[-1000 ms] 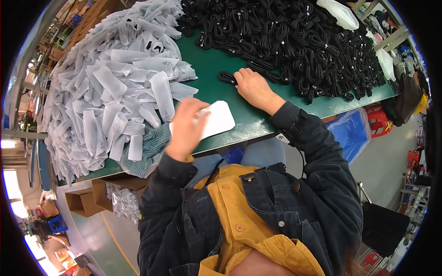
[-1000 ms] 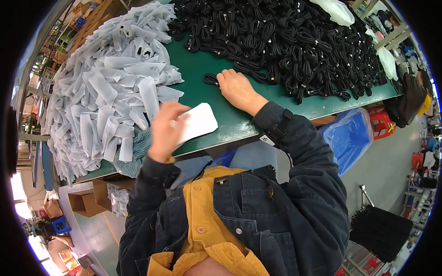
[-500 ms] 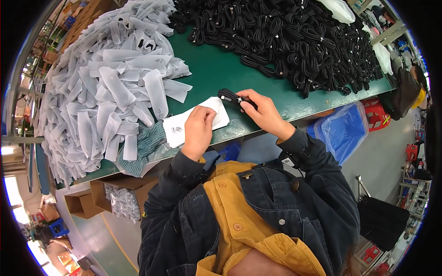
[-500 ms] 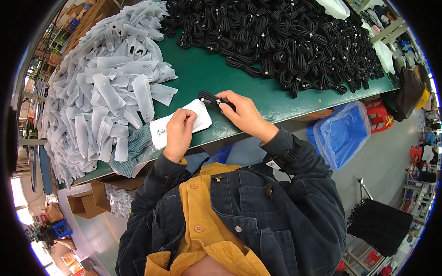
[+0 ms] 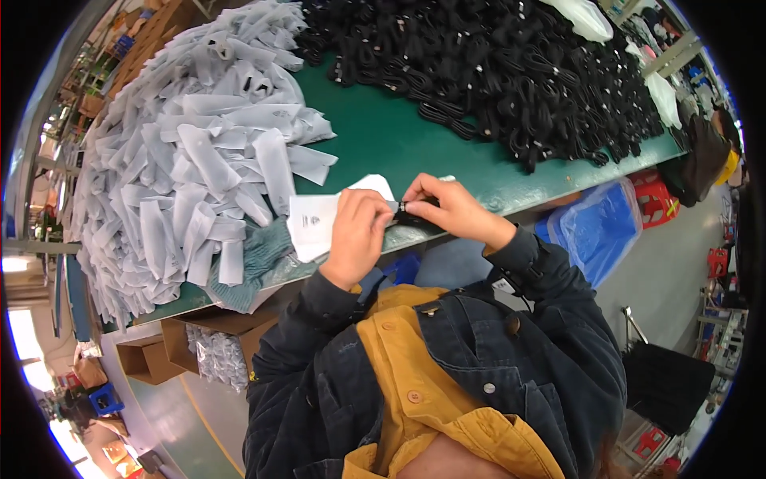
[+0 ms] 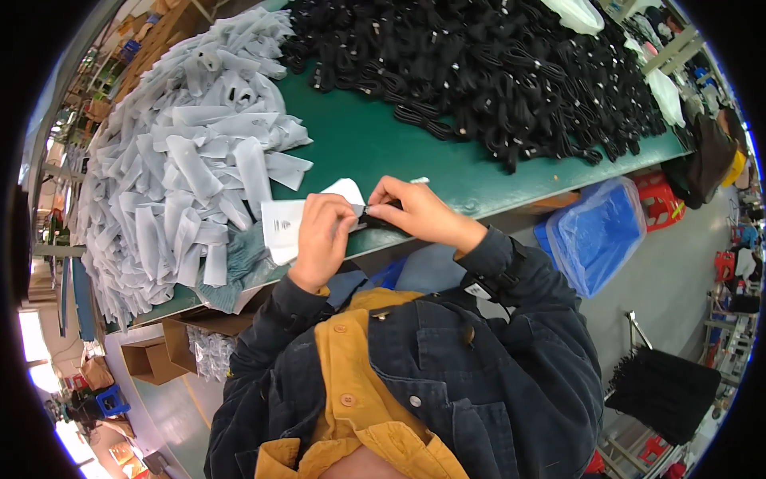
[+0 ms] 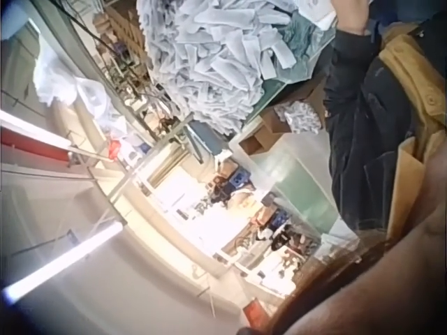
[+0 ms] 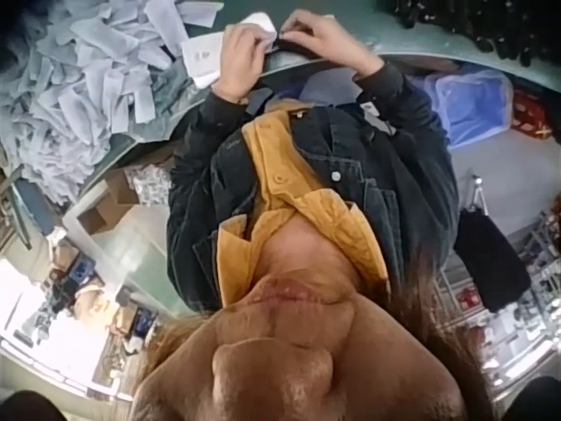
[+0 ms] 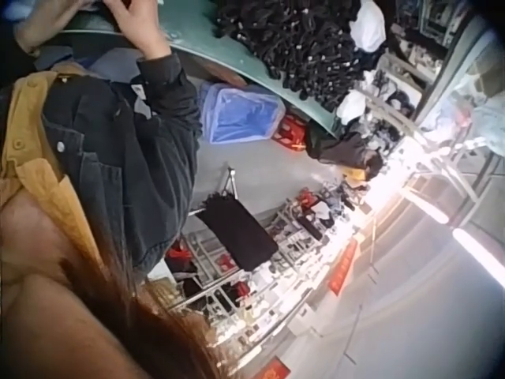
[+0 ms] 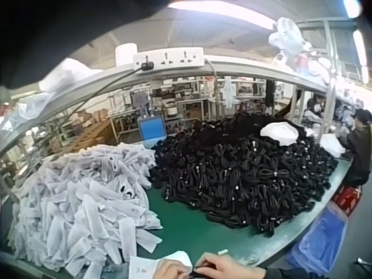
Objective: The person packages black cables by hand, picking up a cable from a pile, sliding it into a white plastic sleeve, and setting the packaged item aside.
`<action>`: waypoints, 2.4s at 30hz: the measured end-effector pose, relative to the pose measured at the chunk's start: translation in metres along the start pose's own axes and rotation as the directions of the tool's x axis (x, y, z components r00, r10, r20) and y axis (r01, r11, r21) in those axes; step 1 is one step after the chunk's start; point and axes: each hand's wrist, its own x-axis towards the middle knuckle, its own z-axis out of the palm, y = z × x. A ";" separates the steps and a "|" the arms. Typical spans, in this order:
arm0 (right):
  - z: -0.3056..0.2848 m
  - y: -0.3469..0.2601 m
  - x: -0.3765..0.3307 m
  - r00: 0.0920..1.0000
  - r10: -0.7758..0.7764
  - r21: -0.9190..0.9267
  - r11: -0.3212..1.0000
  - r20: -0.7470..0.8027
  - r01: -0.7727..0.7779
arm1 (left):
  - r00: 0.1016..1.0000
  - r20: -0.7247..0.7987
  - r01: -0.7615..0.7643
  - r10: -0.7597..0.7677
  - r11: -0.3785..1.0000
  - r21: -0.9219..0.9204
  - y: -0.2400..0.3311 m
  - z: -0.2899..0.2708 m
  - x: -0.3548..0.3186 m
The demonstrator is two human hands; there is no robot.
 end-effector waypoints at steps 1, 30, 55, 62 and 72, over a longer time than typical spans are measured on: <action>0.003 -0.002 0.007 1.000 -0.029 0.003 1.000 0.009 0.029 | 1.000 -0.011 -0.009 0.009 1.000 0.027 -0.004 -0.003 0.004; -0.068 0.050 0.068 0.903 -0.398 -0.970 0.234 -0.161 -0.070 | 0.960 0.012 0.278 -0.278 0.960 -0.025 -0.021 -0.040 0.013; -0.024 -0.015 -0.029 0.960 -0.253 -0.447 0.877 -0.120 0.175 | 0.861 -0.001 0.488 -0.509 0.825 -0.284 -0.016 0.009 -0.013; -0.023 -0.014 -0.021 0.964 -0.267 -0.422 0.873 0.002 0.243 | 0.976 0.011 0.217 -0.219 0.958 -0.190 -0.007 0.005 -0.010; -0.006 -0.022 -0.007 0.843 -0.538 -0.531 0.709 0.017 0.464 | 0.951 0.063 0.309 -0.304 0.908 -0.283 0.002 -0.014 0.004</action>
